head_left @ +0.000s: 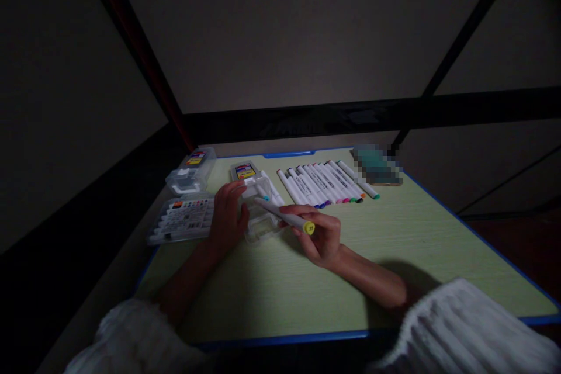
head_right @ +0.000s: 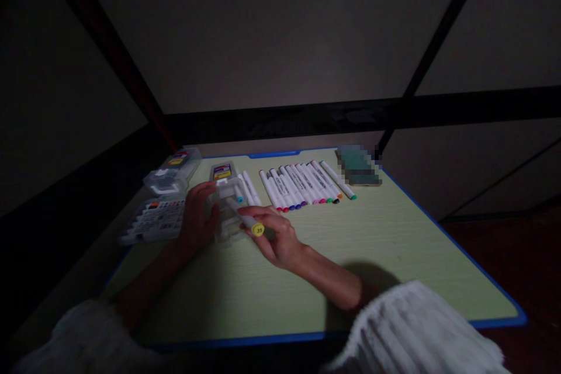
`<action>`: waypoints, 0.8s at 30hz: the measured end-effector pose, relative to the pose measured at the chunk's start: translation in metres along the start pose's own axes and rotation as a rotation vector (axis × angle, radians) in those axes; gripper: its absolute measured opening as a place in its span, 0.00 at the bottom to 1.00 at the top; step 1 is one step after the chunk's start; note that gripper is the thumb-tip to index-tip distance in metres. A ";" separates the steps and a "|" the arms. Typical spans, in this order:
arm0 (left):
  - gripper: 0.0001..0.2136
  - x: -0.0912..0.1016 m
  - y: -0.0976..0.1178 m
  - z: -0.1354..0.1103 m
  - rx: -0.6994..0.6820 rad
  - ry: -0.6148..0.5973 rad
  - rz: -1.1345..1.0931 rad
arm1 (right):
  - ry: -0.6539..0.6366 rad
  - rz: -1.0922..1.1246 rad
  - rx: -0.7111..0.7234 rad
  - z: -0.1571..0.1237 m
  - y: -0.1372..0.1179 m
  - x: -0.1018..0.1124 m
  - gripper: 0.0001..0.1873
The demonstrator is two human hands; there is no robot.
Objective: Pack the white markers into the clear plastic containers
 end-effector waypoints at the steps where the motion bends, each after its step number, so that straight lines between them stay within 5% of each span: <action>1: 0.17 0.000 0.000 0.000 0.001 0.001 -0.002 | -0.011 -0.003 -0.002 -0.002 0.003 -0.001 0.10; 7: 0.17 0.001 0.002 0.001 0.013 -0.014 -0.006 | -0.102 -0.057 -0.039 -0.011 0.020 -0.007 0.12; 15: 0.16 0.002 0.003 0.002 0.004 -0.007 -0.009 | -0.117 -0.185 0.053 -0.001 0.008 -0.008 0.12; 24: 0.14 0.003 0.004 0.002 0.001 -0.008 0.004 | -0.268 -0.177 -0.007 -0.003 0.014 -0.018 0.11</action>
Point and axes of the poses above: each hand's wrist, its own z-axis towards the middle knuckle, its own x-axis out of the back of the hand, y = z × x, the point moved 6 cm from there along z, towards the middle knuckle, and after that the axes turned 5 degrees about z, right-handed, at the moved point
